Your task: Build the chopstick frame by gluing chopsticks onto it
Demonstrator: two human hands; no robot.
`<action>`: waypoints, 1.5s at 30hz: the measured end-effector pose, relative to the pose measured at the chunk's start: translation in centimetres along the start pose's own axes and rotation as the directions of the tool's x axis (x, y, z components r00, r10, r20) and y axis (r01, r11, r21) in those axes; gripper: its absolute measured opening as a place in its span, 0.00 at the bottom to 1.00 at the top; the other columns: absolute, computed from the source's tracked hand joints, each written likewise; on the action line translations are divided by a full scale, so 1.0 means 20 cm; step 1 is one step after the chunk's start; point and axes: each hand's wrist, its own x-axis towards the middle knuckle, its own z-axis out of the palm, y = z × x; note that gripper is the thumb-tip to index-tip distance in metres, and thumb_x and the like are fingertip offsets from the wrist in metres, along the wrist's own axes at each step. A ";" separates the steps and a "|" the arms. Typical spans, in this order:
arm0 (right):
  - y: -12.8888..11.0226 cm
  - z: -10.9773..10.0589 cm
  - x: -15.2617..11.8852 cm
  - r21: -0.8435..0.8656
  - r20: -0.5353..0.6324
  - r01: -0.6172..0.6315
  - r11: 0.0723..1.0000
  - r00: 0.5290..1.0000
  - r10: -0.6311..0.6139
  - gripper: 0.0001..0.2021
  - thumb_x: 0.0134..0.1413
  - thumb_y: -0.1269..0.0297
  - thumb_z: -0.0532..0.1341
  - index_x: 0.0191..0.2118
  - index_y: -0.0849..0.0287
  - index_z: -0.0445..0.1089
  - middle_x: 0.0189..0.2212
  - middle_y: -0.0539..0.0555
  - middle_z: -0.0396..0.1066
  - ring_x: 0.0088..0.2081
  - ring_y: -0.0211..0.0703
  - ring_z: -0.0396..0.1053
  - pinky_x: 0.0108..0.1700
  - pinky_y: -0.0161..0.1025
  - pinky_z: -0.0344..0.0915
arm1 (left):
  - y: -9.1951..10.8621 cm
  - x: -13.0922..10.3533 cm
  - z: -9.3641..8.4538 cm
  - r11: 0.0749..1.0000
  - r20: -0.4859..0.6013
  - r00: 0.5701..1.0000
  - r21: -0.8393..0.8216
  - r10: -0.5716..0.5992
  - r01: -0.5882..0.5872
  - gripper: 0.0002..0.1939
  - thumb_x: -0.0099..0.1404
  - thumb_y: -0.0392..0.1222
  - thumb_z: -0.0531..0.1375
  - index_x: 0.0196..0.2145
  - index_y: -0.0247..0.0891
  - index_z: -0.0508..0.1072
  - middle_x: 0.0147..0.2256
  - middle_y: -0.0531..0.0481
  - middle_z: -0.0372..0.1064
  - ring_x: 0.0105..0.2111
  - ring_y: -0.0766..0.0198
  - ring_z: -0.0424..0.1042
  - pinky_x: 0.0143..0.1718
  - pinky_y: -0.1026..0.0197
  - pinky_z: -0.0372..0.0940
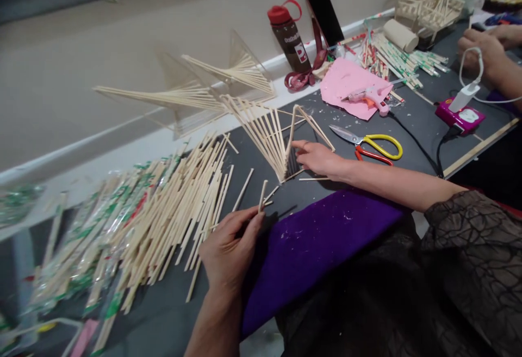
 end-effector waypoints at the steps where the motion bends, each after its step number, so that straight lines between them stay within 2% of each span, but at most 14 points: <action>1: 0.00 0.02 0.02 0.069 0.007 -0.018 0.997 1.000 0.017 0.28 0.61 0.76 0.50 0.67 0.63 0.57 0.59 0.62 0.68 0.51 0.40 0.70 0.48 0.36 0.68 | 0.00 0.00 0.00 1.000 -0.001 1.000 -0.006 0.006 -0.006 0.09 0.66 0.43 0.60 0.37 0.39 0.80 0.35 0.49 0.80 0.34 0.61 0.78 0.40 0.60 0.71; 5: -0.03 0.04 0.09 0.241 -0.056 -0.072 0.968 0.995 0.087 0.25 0.63 0.75 0.48 0.64 0.62 0.61 0.48 0.62 0.74 0.41 0.41 0.71 0.43 0.39 0.68 | 0.01 -0.01 0.00 0.999 0.007 0.999 -0.011 0.045 -0.045 0.09 0.66 0.41 0.60 0.38 0.40 0.80 0.35 0.49 0.80 0.35 0.62 0.78 0.41 0.61 0.71; 8: -0.04 0.04 0.12 0.444 -0.064 -0.147 0.884 0.979 0.194 0.19 0.68 0.68 0.48 0.58 0.62 0.67 0.39 0.60 0.75 0.36 0.40 0.69 0.39 0.38 0.68 | 0.01 -0.02 0.00 0.998 0.012 0.998 -0.008 0.060 -0.060 0.09 0.66 0.42 0.60 0.38 0.41 0.80 0.36 0.50 0.80 0.35 0.61 0.79 0.40 0.61 0.71; 12: -0.05 0.03 0.15 0.626 -0.022 -0.183 0.758 0.968 0.252 0.16 0.70 0.63 0.48 0.50 0.64 0.69 0.39 0.60 0.73 0.35 0.37 0.69 0.40 0.36 0.67 | 0.00 -0.02 0.00 0.997 -0.001 0.997 -0.008 0.071 -0.071 0.08 0.66 0.42 0.60 0.38 0.41 0.80 0.36 0.50 0.80 0.35 0.61 0.79 0.41 0.61 0.72; 17: -0.05 0.03 0.16 0.641 -0.070 -0.118 0.758 0.975 0.211 0.13 0.70 0.65 0.48 0.41 0.62 0.69 0.40 0.59 0.73 0.39 0.38 0.70 0.42 0.36 0.67 | 0.01 -0.03 0.00 0.994 0.003 0.994 -0.021 0.112 -0.111 0.08 0.67 0.41 0.60 0.38 0.41 0.80 0.36 0.50 0.80 0.35 0.62 0.79 0.41 0.61 0.72; 21: -0.02 0.05 0.17 0.654 -0.201 0.009 0.757 0.966 0.162 0.07 0.64 0.67 0.54 0.37 0.60 0.68 0.36 0.54 0.72 0.39 0.37 0.69 0.42 0.34 0.67 | 0.02 -0.02 0.00 0.992 0.006 0.993 -0.018 0.122 -0.122 0.08 0.67 0.40 0.60 0.38 0.40 0.80 0.35 0.50 0.80 0.35 0.62 0.79 0.40 0.62 0.72; 25: 0.03 0.09 0.19 0.533 -0.379 0.120 0.837 0.919 0.109 0.07 0.57 0.71 0.56 0.41 0.57 0.69 0.45 0.53 0.70 0.41 0.36 0.67 0.40 0.31 0.67 | 0.02 -0.02 0.00 0.992 0.005 0.993 -0.029 0.121 -0.120 0.09 0.67 0.41 0.60 0.38 0.41 0.80 0.35 0.50 0.80 0.35 0.62 0.79 0.40 0.63 0.72; 29: 0.04 0.11 0.21 0.455 -0.447 0.085 0.886 0.882 0.145 0.16 0.52 0.74 0.58 0.48 0.57 0.68 0.55 0.56 0.64 0.39 0.35 0.67 0.35 0.31 0.67 | 0.03 -0.03 0.00 0.993 0.003 0.994 -0.049 0.109 -0.109 0.08 0.66 0.40 0.60 0.37 0.40 0.81 0.35 0.50 0.80 0.35 0.63 0.79 0.40 0.63 0.71; 33: 0.01 0.11 0.16 0.464 -0.393 0.059 0.884 0.908 0.146 0.11 0.50 0.77 0.56 0.39 0.59 0.68 0.40 0.53 0.68 0.35 0.34 0.66 0.31 0.30 0.67 | 0.03 -0.03 -0.01 0.991 0.008 1.000 -0.133 0.023 -0.022 0.09 0.65 0.41 0.60 0.37 0.40 0.81 0.35 0.49 0.80 0.35 0.62 0.78 0.42 0.61 0.71; 35: -0.02 0.10 0.11 0.457 -0.339 0.058 0.887 0.934 0.114 0.07 0.50 0.77 0.57 0.34 0.60 0.67 0.33 0.52 0.66 0.34 0.35 0.65 0.30 0.30 0.67 | 0.03 -0.03 -0.01 0.977 0.033 0.997 -0.199 -0.068 0.073 0.09 0.64 0.43 0.61 0.37 0.40 0.81 0.34 0.50 0.79 0.29 0.64 0.76 0.37 0.62 0.70; 37: -0.03 0.08 0.04 0.451 -0.286 0.066 0.890 0.955 0.074 0.04 0.49 0.75 0.59 0.31 0.59 0.66 0.32 0.51 0.65 0.34 0.34 0.64 0.31 0.31 0.68 | 0.05 -0.02 -0.02 0.937 0.083 0.981 -0.291 -0.177 0.194 0.09 0.62 0.44 0.62 0.36 0.40 0.81 0.31 0.52 0.78 0.22 0.68 0.71 0.30 0.63 0.68; 39: -0.04 0.06 -0.05 0.474 -0.250 0.068 0.878 0.966 0.060 0.05 0.47 0.73 0.63 0.31 0.59 0.67 0.34 0.51 0.65 0.35 0.35 0.65 0.33 0.32 0.70 | 0.07 -0.02 -0.03 0.856 0.158 0.944 -0.398 -0.290 0.330 0.10 0.60 0.45 0.63 0.36 0.39 0.81 0.26 0.53 0.75 0.19 0.70 0.67 0.24 0.65 0.64; 42: -0.02 0.02 -0.21 0.525 -0.218 0.026 0.851 0.970 0.105 0.08 0.46 0.71 0.67 0.33 0.59 0.70 0.38 0.53 0.67 0.38 0.37 0.67 0.35 0.34 0.70 | 0.10 -0.01 -0.03 0.656 0.306 0.852 -0.544 -0.425 0.523 0.12 0.57 0.47 0.65 0.36 0.37 0.80 0.22 0.54 0.71 0.18 0.70 0.65 0.19 0.67 0.58; 45: 0.01 0.00 -0.37 0.547 -0.159 -0.040 0.836 0.976 0.151 0.14 0.44 0.71 0.68 0.40 0.59 0.74 0.43 0.56 0.71 0.39 0.38 0.70 0.34 0.34 0.69 | 0.13 0.03 -0.02 0.436 0.437 0.781 -0.656 -0.447 0.616 0.13 0.52 0.47 0.68 0.32 0.36 0.79 0.22 0.53 0.72 0.17 0.73 0.62 0.16 0.69 0.53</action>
